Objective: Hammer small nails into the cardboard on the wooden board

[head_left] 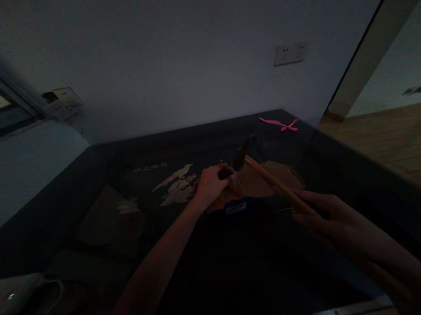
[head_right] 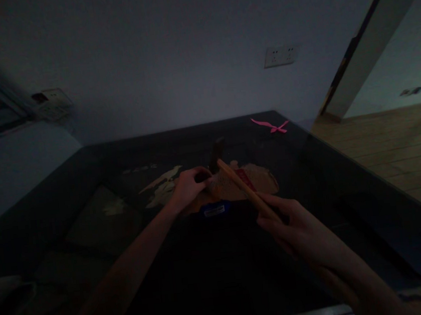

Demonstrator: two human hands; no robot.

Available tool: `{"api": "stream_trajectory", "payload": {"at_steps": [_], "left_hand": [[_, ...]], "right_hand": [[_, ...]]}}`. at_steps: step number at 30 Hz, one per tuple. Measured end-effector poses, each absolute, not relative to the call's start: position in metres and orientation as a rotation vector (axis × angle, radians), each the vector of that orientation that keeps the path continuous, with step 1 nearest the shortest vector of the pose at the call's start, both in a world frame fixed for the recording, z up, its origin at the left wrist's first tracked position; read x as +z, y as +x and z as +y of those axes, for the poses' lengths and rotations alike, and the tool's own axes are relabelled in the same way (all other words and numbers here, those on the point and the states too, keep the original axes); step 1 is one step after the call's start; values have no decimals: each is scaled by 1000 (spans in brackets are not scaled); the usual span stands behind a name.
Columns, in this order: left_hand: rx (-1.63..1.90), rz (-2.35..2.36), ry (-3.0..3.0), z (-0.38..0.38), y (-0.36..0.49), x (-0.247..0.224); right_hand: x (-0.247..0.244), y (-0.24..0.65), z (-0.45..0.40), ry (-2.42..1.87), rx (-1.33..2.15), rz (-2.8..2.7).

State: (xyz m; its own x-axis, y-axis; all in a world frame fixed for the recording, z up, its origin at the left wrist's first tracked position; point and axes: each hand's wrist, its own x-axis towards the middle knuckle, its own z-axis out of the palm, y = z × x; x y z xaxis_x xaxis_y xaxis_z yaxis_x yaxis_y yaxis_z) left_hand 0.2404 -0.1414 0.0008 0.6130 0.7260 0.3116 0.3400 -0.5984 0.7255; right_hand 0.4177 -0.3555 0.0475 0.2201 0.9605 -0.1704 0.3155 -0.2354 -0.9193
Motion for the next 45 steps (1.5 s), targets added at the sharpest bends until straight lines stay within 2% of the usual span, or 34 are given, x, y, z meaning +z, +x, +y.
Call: {"api": "stream_trajectory", "payload": {"at_steps": [9, 16, 22, 29, 45], "left_hand": [[758, 887, 2235, -144, 240, 6], [790, 859, 2207, -142, 241, 3], [777, 868, 2250, -142, 241, 3], [816, 837, 2200, -142, 241, 1], [765, 973, 2269, -147, 241, 8]], "right_hand": [[43, 416, -352, -1695, 1096, -1287], [48, 419, -355, -1706, 950, -1284], [35, 419, -351, -1723, 1094, -1223], [46, 418, -355, -1684, 985, -1208], [38, 415, -353, -1698, 1099, -1299]]}}
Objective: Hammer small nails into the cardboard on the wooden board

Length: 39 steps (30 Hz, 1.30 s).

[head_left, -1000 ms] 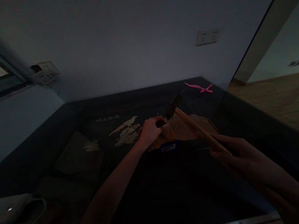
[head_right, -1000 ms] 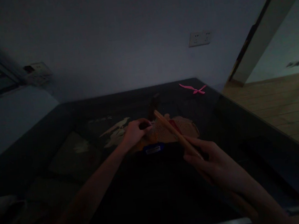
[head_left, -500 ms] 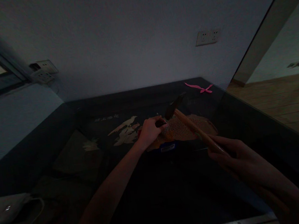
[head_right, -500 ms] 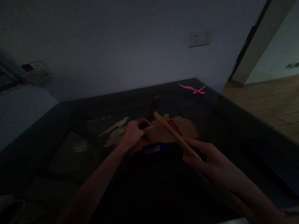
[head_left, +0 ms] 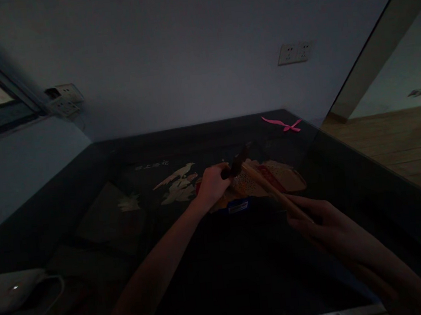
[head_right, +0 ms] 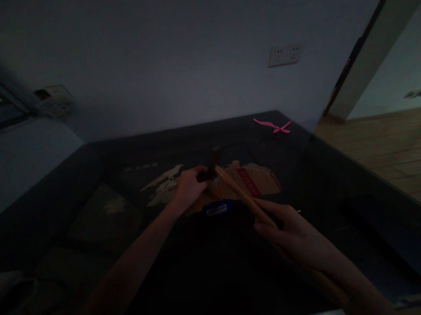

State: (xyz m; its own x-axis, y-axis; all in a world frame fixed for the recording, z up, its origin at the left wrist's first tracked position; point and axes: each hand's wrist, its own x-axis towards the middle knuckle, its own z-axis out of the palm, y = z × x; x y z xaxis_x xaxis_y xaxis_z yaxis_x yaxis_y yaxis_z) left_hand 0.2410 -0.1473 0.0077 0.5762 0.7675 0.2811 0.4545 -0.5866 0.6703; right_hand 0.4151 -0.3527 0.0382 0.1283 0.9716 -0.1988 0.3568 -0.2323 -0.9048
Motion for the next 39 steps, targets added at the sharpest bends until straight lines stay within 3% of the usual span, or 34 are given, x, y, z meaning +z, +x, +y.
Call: {"api": "stream_trajectory", "payload": {"at_steps": [16, 23, 25, 29, 31, 39], "left_hand": [[810, 949, 2307, -145, 243, 3], [978, 770, 2622, -167, 226, 44], [838, 668, 2650, -184, 220, 58], [87, 300, 2691, -222, 216, 61], [-152, 337, 2791, -236, 221, 49], [-544, 747, 2900, -250, 251, 10]], "right_hand": [[24, 421, -350, -1655, 1098, -1061], [11, 423, -345, -1401, 1081, -962], [7, 424, -344, -1375, 1078, -950], [0, 428, -343, -1371, 1091, -907], [0, 428, -343, -1361, 1100, -905], [6, 421, -345, -1367, 1111, -925]]}}
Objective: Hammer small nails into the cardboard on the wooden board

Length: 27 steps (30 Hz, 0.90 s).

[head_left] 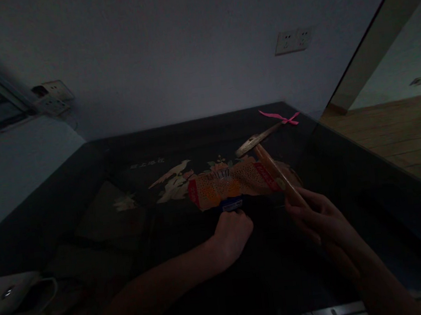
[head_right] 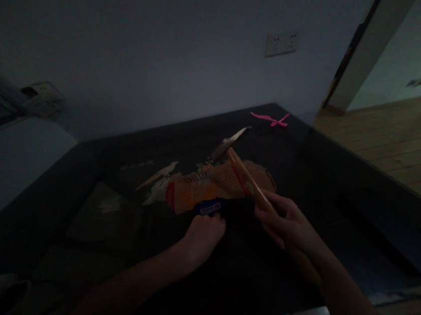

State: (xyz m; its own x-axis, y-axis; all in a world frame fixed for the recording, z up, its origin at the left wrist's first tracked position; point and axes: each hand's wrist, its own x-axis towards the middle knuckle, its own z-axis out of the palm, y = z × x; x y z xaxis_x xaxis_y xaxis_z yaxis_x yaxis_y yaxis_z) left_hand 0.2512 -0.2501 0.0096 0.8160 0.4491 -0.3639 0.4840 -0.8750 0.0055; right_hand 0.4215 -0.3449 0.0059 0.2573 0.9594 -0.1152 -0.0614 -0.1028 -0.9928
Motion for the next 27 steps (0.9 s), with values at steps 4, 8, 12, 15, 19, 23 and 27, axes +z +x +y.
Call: {"api": "stream_trajectory", "payload": {"at_steps": [4, 8, 12, 15, 19, 23, 27], "left_hand": [[-529, 684, 2923, -250, 252, 5], [-378, 523, 2924, -251, 243, 13], [-63, 242, 2797, -246, 228, 44], [238, 270, 2649, -226, 224, 66], [732, 655, 2436, -184, 232, 63], [995, 788, 2295, -152, 244, 34], [994, 725, 2248, -144, 248, 17]], "right_hand": [[6, 421, -345, -1365, 1111, -977], [4, 421, -344, -1364, 1109, -960], [3, 421, -342, -1376, 1108, -882], [2, 421, -340, -1367, 1105, -842], [-2, 422, -337, -1352, 1102, -837], [-6, 423, -335, -1347, 1090, -823], [-5, 422, -335, -1354, 1106, -823]]}}
